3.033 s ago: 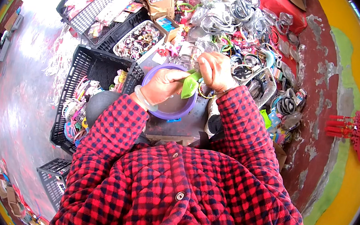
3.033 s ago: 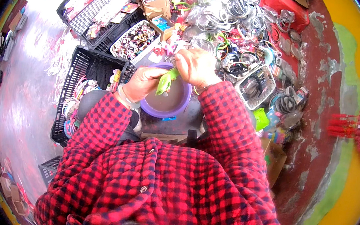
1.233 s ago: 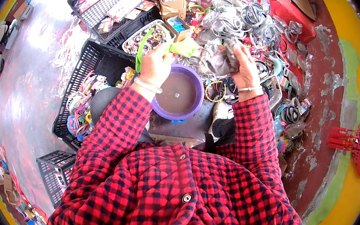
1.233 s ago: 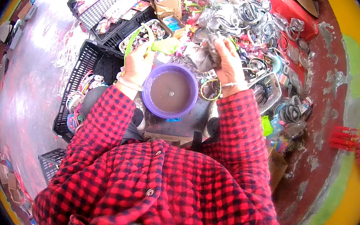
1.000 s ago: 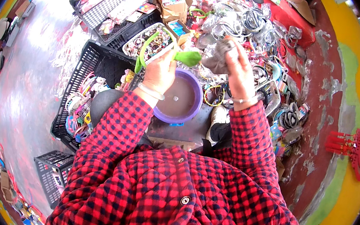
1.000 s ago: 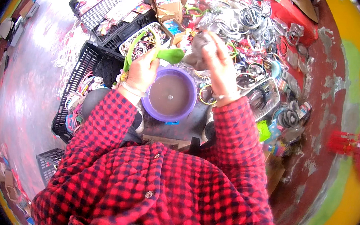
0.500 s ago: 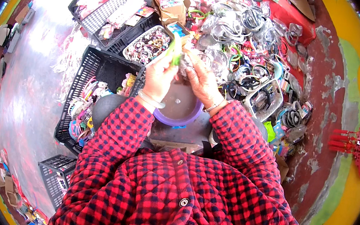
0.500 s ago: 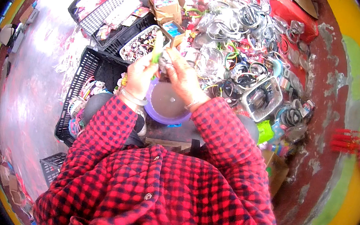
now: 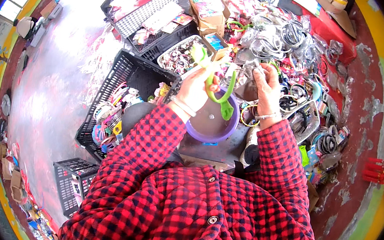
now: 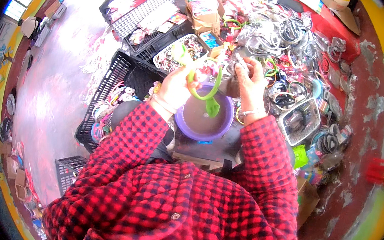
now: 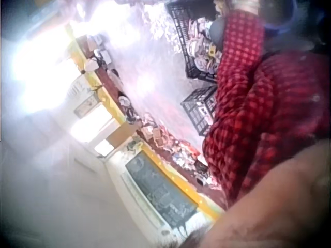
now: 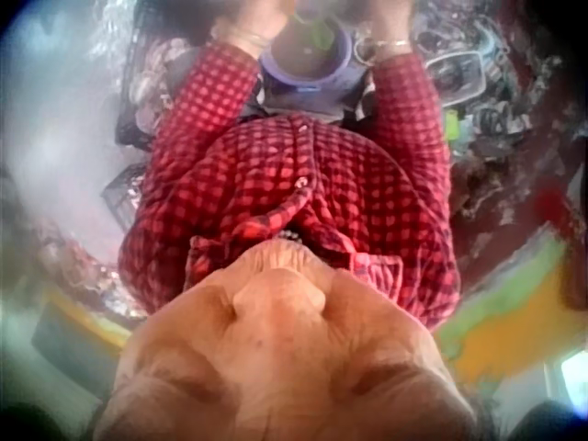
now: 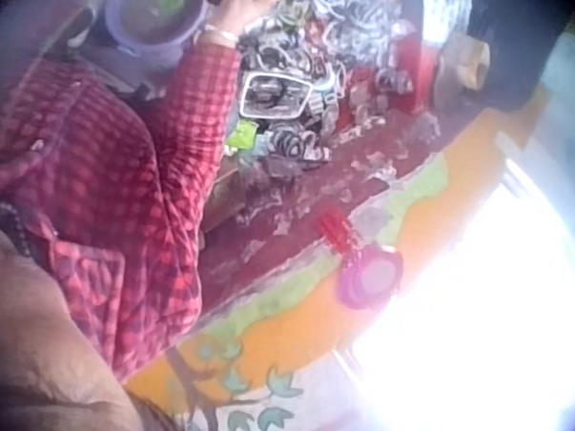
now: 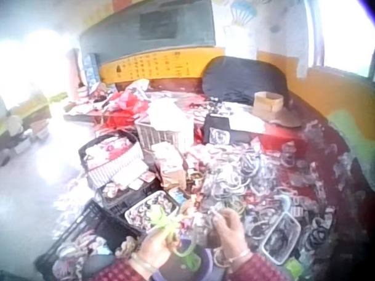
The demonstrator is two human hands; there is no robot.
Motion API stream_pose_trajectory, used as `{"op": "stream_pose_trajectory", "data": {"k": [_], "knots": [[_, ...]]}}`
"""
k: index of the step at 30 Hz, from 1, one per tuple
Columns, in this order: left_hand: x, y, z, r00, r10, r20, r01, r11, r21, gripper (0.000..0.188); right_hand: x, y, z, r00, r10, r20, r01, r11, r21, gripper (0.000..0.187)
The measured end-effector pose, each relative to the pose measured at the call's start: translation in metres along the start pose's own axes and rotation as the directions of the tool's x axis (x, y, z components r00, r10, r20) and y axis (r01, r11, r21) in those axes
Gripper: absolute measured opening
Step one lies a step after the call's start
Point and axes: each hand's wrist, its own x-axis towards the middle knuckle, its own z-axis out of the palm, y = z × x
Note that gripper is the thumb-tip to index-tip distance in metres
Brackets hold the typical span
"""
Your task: The person sits on the floor and cleans various small items, including a white plastic piece and a green plastic ring, using a grey cloth. They wipe each item thoroughly over a purple bowl and place the cleaned items into a black crate.
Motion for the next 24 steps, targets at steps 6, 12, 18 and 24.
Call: {"op": "stream_pose_trajectory", "data": {"k": [6, 12, 18, 24], "knots": [[-0.005, -0.019, 0.009, 0.992, -0.123, 0.034, 0.11, 0.958, 0.264, 0.028, 0.004, -0.004, 0.007, 0.872, -0.474, 0.122, 0.467, 0.731, -0.498, 0.023], [-0.003, -0.035, -0.007, 0.995, 0.071, 0.068, -0.098, 0.763, 0.639, 0.021, -0.011, 0.005, 0.019, 0.978, -0.169, 0.125, 0.205, 0.635, -0.744, 0.023], [0.002, -0.042, -0.004, 0.989, 0.144, -0.031, -0.097, 0.797, 0.596, 0.023, -0.035, -0.001, 0.038, 0.896, -0.359, 0.26, 0.441, 0.67, -0.597, 0.021], [0.004, -0.02, -0.004, 0.977, -0.173, -0.125, 0.205, 0.921, 0.33, 0.023, -0.008, -0.001, 0.013, 0.996, 0.084, 0.031, -0.077, 0.983, -0.168, 0.027]]}}
